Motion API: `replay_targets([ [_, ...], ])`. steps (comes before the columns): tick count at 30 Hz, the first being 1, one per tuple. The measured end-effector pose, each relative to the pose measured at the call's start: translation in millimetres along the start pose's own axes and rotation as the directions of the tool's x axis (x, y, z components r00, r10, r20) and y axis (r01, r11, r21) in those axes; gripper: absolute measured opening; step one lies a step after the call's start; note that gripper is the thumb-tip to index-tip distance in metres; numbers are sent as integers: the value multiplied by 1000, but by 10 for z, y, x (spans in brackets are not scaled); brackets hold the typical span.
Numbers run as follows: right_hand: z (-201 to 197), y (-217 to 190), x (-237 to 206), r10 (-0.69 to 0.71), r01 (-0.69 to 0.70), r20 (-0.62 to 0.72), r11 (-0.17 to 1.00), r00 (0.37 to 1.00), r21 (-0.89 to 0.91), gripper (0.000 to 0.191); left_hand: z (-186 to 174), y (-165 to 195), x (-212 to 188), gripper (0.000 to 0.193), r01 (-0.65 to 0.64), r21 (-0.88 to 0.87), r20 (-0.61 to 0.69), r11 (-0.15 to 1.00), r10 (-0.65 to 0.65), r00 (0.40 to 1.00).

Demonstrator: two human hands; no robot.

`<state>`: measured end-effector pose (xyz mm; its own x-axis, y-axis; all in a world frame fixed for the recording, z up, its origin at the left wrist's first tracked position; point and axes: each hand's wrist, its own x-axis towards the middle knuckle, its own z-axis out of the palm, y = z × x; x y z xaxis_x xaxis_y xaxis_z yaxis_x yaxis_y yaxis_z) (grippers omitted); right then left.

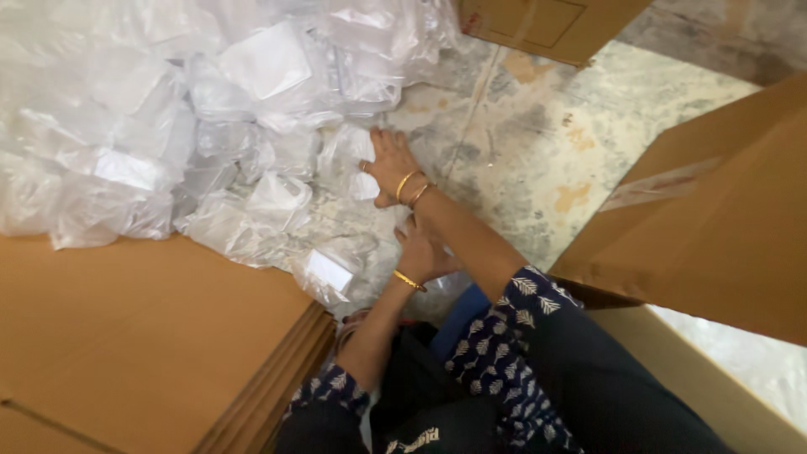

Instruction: The person sits on the floor and places plastic-wrapped packets one at a time into a cardboard box, pressing them down to arrange a layer. The person then folds the box flaps closed and begins applying red packing tape across the seam.

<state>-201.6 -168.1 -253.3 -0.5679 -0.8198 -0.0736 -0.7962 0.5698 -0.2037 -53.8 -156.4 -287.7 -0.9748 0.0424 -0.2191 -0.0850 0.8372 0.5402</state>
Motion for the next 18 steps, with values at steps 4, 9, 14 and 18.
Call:
replay_targets([
  [4, -133, 16, -442, 34, -13, -151, 990, 988, 142, 80, -10, 159, 84, 99, -267, 110, 32, 957, 265, 964],
  [9, -967, -21, -1828, 34, 147, -474, 929, 880, 339, 74, 54, 266, -66, 95, -382, 49, 30, 923, 381, 924],
  [14, -1805, -309, -4216, 95, 282, -551, 779, 829, 559, 58, 143, -48, -44, 92, -305, 159, -105, 939, 323, 941],
  [18, -2247, -109, -5993, 529, -287, -597, 842, 603, 456, 49, 66, -388, -97, 104, -146, -63, -387, 987, 111, 915],
])
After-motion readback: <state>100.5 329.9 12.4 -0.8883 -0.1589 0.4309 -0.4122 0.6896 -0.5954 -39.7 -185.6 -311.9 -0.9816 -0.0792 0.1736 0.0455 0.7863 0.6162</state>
